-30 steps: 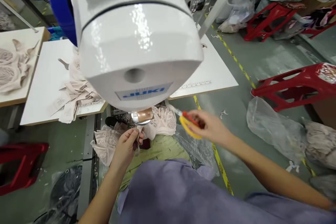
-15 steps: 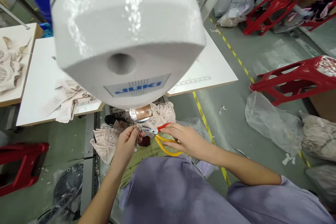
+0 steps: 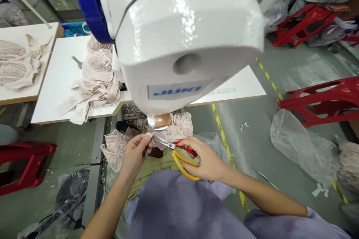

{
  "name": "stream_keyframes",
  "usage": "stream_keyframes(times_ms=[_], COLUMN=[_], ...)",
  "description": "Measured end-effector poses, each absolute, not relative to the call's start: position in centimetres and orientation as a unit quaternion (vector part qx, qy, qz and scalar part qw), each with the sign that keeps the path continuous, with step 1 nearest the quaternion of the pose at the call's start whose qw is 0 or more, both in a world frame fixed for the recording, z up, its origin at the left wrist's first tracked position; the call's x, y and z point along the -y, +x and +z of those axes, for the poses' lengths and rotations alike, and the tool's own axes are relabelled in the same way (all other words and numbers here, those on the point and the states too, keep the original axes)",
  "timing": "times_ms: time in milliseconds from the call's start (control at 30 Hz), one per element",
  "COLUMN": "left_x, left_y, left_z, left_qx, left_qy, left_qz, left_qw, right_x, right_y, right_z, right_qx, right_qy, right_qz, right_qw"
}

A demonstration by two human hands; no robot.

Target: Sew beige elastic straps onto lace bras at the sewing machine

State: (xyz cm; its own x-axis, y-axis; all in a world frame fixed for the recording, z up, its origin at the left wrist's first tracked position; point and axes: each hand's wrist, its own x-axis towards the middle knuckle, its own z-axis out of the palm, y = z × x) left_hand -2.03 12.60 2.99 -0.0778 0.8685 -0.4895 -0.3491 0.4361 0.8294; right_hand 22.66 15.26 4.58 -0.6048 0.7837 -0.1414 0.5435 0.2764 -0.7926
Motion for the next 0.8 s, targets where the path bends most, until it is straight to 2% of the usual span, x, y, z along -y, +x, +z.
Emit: stream_keyframes(times_ms=[467, 800], left_x=[-12.0, -11.9], left_y=[-2.5, -1.3], left_z=[3.2, 3.0], left_qx=[-0.631, -0.626], left_qy=[0.343, 0.284], left_qz=[0.441, 0.488], left_qw=[0.539, 0.538], right_x=[-16.9, -16.8], right_y=[20.6, 22.1], right_z=[4.5, 4.5], right_qx=[0.794, 0.808], right_qy=[-0.408, -0.413], right_qz=[0.432, 0.395], right_qw=[0.127, 0.140])
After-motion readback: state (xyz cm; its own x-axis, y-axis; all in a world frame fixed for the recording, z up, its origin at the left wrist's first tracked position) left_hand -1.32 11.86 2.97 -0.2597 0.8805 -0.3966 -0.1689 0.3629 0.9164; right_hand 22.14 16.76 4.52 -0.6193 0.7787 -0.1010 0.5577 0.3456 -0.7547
